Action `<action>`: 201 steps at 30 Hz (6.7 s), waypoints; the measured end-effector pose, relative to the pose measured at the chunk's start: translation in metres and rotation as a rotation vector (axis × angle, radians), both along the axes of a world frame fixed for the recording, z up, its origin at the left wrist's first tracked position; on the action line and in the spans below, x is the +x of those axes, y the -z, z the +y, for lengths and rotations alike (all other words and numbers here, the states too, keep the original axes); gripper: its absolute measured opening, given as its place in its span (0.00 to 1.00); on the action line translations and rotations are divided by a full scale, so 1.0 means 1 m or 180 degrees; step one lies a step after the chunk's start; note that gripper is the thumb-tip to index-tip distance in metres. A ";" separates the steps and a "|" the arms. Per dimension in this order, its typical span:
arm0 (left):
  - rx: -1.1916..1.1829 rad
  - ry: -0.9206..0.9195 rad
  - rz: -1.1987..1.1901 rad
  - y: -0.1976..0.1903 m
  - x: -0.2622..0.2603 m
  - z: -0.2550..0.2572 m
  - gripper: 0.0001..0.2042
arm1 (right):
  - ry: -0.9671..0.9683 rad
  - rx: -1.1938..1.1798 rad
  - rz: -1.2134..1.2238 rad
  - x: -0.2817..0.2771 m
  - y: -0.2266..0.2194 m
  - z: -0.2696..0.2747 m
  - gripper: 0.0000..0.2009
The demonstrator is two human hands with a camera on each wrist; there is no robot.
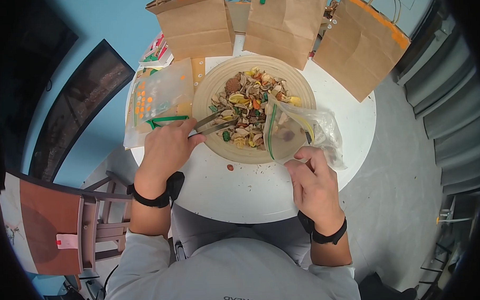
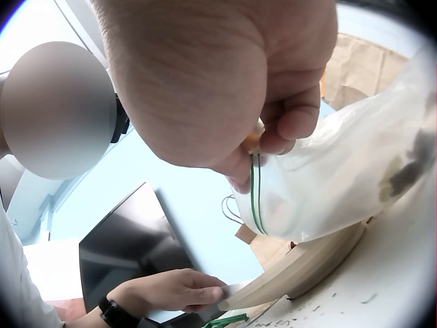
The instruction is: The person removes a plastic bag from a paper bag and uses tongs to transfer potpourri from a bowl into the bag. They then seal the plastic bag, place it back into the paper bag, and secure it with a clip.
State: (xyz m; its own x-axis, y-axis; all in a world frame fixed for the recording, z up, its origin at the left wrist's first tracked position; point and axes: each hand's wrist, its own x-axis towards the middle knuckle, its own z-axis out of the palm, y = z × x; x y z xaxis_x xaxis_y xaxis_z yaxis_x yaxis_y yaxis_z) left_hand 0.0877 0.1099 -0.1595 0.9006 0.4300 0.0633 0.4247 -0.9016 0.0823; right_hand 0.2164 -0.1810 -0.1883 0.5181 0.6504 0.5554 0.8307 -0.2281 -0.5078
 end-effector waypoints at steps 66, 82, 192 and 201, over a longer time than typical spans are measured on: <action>-0.0429 0.0579 -0.0268 -0.005 -0.014 -0.012 0.14 | 0.0050 0.0038 0.0018 0.000 -0.001 0.001 0.12; -0.0233 0.0688 -0.0655 0.006 0.001 -0.005 0.09 | 0.0040 0.0046 -0.0009 0.001 -0.003 0.004 0.11; -0.0218 0.0660 -0.0752 -0.020 0.002 -0.011 0.09 | 0.0023 0.0044 0.0031 -0.004 -0.002 0.004 0.11; -0.0607 0.1303 -0.0797 -0.025 0.025 -0.050 0.10 | 0.0051 -0.0020 0.0019 -0.004 -0.001 0.004 0.10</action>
State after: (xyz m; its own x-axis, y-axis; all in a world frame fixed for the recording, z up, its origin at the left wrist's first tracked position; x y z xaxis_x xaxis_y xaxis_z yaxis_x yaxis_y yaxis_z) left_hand 0.1129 0.0598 -0.1347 0.9648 0.0704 0.2534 -0.0136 -0.9488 0.3155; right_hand 0.2122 -0.1772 -0.1870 0.5317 0.6455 0.5483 0.8240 -0.2445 -0.5112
